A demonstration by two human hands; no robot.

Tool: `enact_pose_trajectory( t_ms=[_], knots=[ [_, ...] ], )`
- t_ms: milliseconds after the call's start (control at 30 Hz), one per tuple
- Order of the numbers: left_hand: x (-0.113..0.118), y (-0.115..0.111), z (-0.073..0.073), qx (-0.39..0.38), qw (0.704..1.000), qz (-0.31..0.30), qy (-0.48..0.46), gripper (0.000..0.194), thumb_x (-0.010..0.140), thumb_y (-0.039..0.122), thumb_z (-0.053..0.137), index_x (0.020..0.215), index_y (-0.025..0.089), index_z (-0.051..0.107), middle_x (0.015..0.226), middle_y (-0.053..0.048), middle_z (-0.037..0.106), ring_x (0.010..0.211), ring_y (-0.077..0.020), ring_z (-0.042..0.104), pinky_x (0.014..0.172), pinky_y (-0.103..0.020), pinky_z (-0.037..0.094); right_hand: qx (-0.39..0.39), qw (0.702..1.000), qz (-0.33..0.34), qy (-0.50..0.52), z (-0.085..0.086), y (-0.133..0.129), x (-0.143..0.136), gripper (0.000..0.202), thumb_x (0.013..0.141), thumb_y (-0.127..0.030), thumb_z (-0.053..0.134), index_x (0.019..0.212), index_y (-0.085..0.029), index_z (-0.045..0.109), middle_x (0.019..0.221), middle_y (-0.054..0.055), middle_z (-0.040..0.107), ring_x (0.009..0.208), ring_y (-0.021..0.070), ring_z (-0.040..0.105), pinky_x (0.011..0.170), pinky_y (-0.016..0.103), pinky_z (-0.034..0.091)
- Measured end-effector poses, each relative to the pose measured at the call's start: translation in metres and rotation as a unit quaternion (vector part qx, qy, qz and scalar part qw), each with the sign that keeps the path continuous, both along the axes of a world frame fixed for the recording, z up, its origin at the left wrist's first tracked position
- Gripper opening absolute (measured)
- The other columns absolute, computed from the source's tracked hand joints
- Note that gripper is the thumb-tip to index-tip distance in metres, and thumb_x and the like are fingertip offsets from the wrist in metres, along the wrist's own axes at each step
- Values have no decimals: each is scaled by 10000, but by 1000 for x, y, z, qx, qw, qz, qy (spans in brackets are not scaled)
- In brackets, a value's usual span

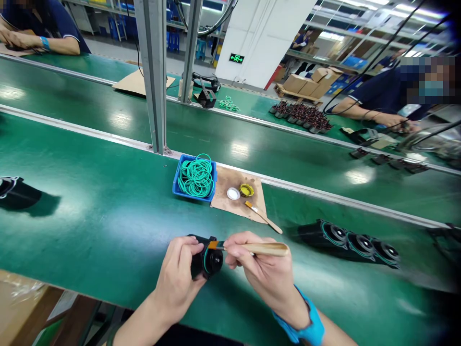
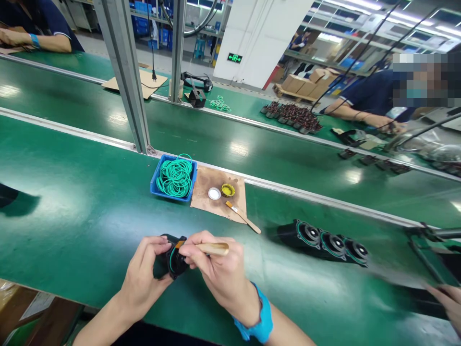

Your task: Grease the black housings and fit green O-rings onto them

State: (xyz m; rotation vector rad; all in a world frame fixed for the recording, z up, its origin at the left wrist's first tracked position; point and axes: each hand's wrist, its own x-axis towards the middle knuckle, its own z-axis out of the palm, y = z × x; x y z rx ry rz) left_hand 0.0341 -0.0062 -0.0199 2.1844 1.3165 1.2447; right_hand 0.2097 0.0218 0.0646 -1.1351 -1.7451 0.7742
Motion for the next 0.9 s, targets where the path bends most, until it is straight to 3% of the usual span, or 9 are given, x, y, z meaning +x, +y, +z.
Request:
enact_pose_trajectory(
  t_ms=[233,400,567,800,900],
  knots=[
    [1,4,5,-20,1000,-1,-22,330,817,134,646,1105,190,494,1026,-91,580,968,-235,628,811,-366,579,79,993,41,-81,10,-12,-6,336,1020,-370,511,752,-194,611,583,-25,664,432,78,584,475,173,463],
    [-2,8,9,-46,998,-8,-33,396,769,101,669,1108,192,485,1035,-83,573,966,-223,629,792,-341,574,140,978,111,-110,5,-17,-6,289,1049,-332,441,855,-173,585,630,10,654,500,110,581,512,225,449],
    [-5,12,11,-68,997,7,-40,474,696,111,752,1072,208,479,1010,-54,570,917,-205,644,747,-311,574,202,947,176,-178,-1,-17,-2,383,1078,-236,298,803,-166,555,592,14,608,482,126,471,505,275,361],
    [-8,16,12,-98,993,22,-61,500,661,167,827,1035,223,501,991,-34,590,886,-200,655,733,-321,575,210,920,218,-248,-3,-9,6,523,1085,-315,230,702,-183,562,541,0,532,468,139,420,482,300,313],
    [-12,15,9,-131,987,26,-86,515,625,161,857,1024,224,537,1018,-40,619,939,-218,654,797,-358,572,204,925,206,-245,0,-1,16,508,1079,-334,263,703,-189,572,542,3,540,468,140,432,475,299,323]
  ],
)
